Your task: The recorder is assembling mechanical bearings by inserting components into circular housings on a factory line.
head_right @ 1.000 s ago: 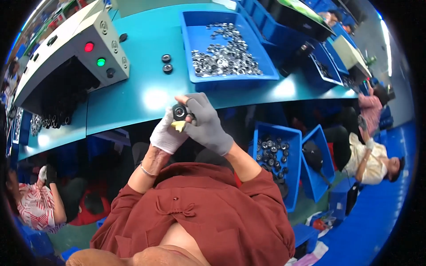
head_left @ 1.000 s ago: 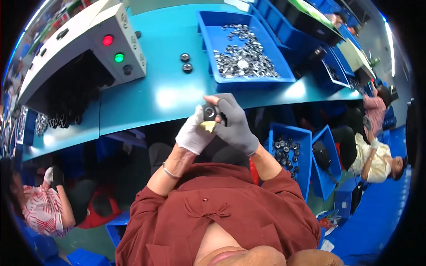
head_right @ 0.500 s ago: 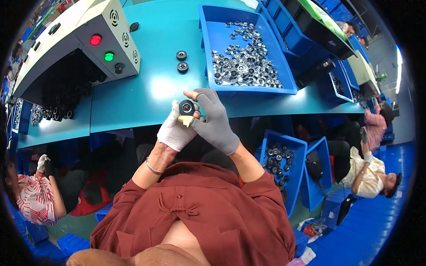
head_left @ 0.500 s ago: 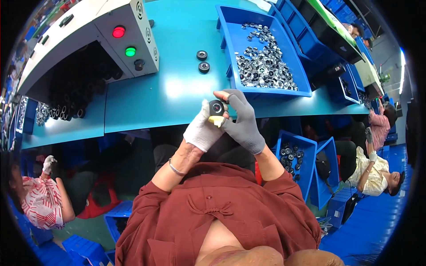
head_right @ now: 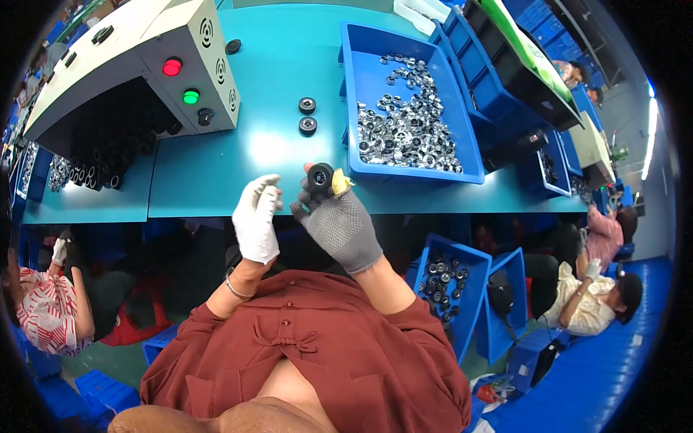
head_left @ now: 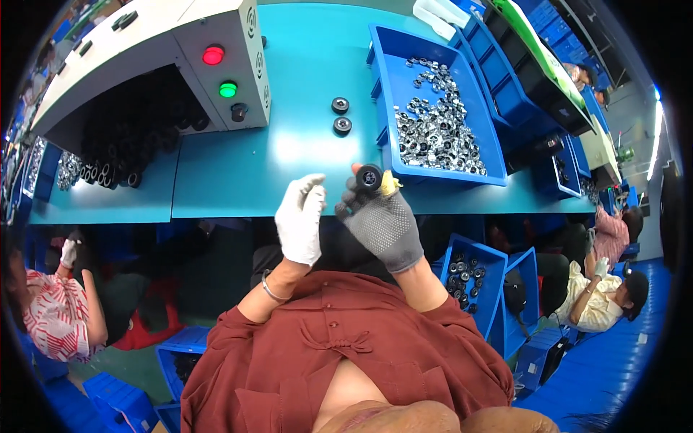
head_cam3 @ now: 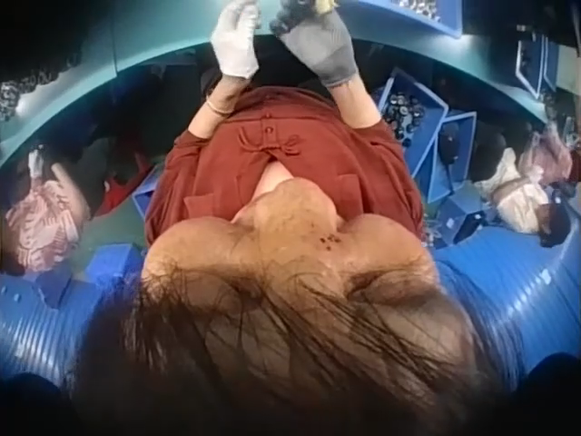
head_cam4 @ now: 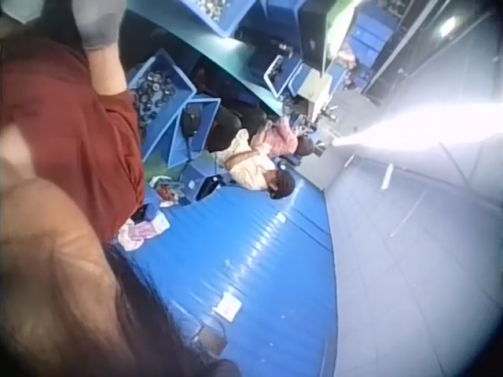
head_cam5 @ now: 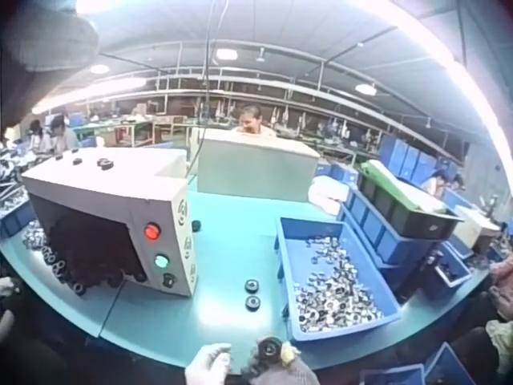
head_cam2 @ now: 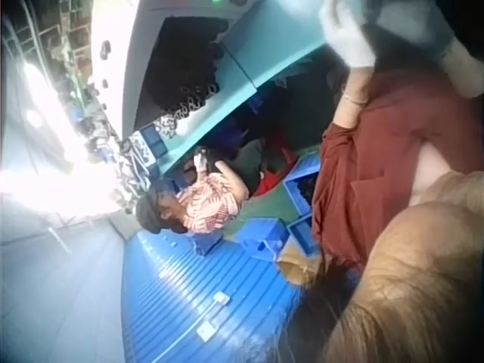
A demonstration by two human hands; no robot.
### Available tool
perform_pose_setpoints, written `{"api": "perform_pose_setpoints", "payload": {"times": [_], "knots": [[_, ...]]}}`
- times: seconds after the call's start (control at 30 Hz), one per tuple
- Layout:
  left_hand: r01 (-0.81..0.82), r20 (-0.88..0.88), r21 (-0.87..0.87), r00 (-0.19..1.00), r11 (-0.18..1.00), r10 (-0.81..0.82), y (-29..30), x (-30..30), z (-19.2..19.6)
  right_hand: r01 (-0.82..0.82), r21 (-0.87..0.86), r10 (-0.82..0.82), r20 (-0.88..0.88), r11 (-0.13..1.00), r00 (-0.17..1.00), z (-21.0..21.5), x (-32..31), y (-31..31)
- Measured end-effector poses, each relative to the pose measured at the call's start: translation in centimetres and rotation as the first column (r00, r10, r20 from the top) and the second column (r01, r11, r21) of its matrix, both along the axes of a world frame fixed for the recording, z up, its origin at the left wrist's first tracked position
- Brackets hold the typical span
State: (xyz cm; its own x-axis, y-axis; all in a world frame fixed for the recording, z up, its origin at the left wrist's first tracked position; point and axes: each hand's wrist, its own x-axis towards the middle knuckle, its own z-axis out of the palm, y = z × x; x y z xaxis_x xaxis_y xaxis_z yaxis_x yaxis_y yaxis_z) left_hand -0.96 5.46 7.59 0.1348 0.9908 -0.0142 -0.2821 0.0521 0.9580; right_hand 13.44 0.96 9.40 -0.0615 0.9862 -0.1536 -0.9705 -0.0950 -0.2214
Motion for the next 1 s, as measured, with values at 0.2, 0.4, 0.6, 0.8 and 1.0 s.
{"api": "perform_pose_setpoints", "payload": {"times": [0.2,0.4,0.6,0.8,1.0], "knots": [[0.039,-0.188,0.187,0.982,0.981,-0.003,2.2,-1.6,-0.2,-0.140,0.001,0.137,-0.201,0.990,0.970,-1.7,-1.9,0.5],[0.208,-0.178,0.113,0.966,0.972,-0.186,2.5,-1.5,0.6,-0.080,-0.032,0.076,-0.111,0.996,0.991,-1.1,-2.9,0.7],[0.121,-0.145,0.076,0.983,0.990,-0.109,1.4,-0.4,-1.1,0.007,0.042,-0.023,0.404,0.999,0.914,-1.9,-2.9,0.4],[0.078,0.002,0.034,0.997,0.996,-0.078,2.1,-0.6,-1.5,0.020,0.099,-0.082,0.671,0.995,0.737,-0.1,-3.1,1.3],[0.227,-0.315,0.068,0.929,0.971,-0.195,2.8,-1.6,-1.0,0.059,0.145,-0.157,0.940,0.988,0.304,-0.6,-1.3,2.4]]}}
